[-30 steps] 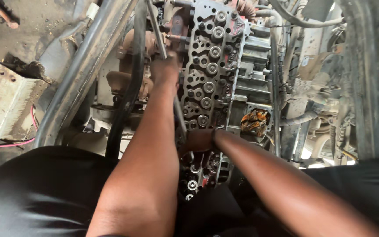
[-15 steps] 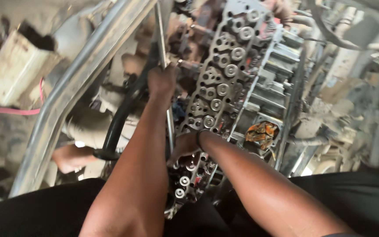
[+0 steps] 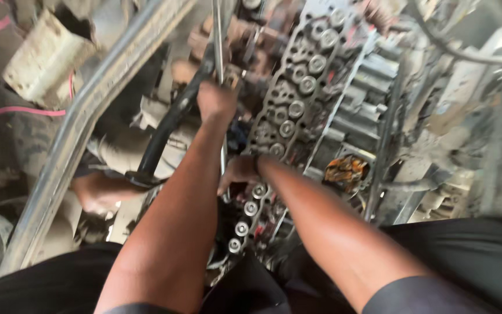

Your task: The person uses a long metal bar and a socket wrench to tighten bolts on an engine block inside a vehicle's engine compartment.

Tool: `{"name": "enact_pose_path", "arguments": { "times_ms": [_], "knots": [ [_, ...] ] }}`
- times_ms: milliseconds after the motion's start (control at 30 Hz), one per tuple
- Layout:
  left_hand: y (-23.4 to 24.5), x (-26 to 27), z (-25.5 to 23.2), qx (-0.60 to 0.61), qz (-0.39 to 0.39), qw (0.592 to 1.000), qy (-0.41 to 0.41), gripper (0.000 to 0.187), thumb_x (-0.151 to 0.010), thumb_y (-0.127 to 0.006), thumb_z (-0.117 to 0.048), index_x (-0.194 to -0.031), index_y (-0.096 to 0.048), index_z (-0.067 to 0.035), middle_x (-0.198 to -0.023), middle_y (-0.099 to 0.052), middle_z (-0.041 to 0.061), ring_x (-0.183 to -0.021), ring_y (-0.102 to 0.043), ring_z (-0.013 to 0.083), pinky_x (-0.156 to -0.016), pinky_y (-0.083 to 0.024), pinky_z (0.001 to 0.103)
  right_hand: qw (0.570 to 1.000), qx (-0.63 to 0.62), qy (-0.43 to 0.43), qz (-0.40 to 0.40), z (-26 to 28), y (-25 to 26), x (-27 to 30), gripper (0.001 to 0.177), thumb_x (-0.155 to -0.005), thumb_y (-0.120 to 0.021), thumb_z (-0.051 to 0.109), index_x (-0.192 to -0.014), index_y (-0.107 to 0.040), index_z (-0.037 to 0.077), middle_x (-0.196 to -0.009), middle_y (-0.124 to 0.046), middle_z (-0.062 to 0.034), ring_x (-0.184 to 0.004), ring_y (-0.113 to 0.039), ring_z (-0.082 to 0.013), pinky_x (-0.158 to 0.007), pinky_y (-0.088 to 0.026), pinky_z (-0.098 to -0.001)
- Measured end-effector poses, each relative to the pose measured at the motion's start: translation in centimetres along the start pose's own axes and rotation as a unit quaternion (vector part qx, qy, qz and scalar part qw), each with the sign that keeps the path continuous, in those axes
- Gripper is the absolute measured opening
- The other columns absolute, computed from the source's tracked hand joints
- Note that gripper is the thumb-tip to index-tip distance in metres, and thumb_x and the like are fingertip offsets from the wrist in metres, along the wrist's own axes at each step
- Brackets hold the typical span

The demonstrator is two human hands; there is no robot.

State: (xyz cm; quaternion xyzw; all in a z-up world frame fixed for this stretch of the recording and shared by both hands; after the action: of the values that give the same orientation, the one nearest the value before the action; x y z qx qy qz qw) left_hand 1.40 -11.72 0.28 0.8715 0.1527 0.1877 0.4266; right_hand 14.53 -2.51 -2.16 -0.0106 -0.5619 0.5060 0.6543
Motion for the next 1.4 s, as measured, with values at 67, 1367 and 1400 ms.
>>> {"name": "enact_pose_path", "arguments": {
  "times_ms": [67, 1367, 1400],
  "knots": [
    [0.6, 0.6, -0.3, 0.03, 0.008, 0.999, -0.017, 0.052, -0.074, -0.085, -0.043, -0.094, -0.072, 0.004, -0.094, -0.072, 0.029, -0.095, -0.069, 0.0455, -0.084, -0.056, 0.051, 0.999, 0.001, 0.007, -0.044, 0.0, -0.1, -0.6, 0.023, -0.078, -0.081, 0.011, -0.093, -0.07, -0.003, -0.07, -0.065, -0.0134, -0.056, -0.064, -0.0254, -0.056, -0.06, -0.0419],
    [0.8, 0.9, 0.5, 0.026, 0.001, 0.999, -0.022, 0.019, -0.087, -0.067, -0.017, -0.093, -0.073, 0.0, -0.091, -0.072, 0.028, -0.09, -0.071, 0.0446, -0.081, -0.056, 0.052, 0.999, 0.006, 0.021, -0.028, 1.0, -0.8, 0.9, 0.028, -0.075, -0.084, 0.012, -0.093, -0.07, -0.006, -0.076, -0.071, -0.0182, -0.057, -0.069, -0.0269, -0.059, -0.063, -0.0424],
    [0.7, 0.8, 0.5, 0.03, 0.003, 0.999, -0.02, 0.019, -0.087, -0.067, -0.017, -0.093, -0.073, 0.0, -0.091, -0.072, 0.028, -0.089, -0.071, 0.0447, -0.08, -0.056, 0.052, 0.999, 0.005, 0.021, -0.027, 1.0, -0.6, 0.9, 0.028, -0.076, -0.084, 0.012, -0.093, -0.07, -0.006, -0.076, -0.07, -0.0179, -0.057, -0.068, -0.027, -0.06, -0.063, -0.0427]
  ]
}}
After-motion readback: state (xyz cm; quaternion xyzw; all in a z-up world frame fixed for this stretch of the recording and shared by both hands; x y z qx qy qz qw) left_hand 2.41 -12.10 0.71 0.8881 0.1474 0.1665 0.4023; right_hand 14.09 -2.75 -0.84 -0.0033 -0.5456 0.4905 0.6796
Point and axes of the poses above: each hand's wrist, its own x-axis away from the middle knuckle, its own y-axis out of the back of the hand, z = x × y, the point moved 1 cm from there along -x, towards the middle knuckle
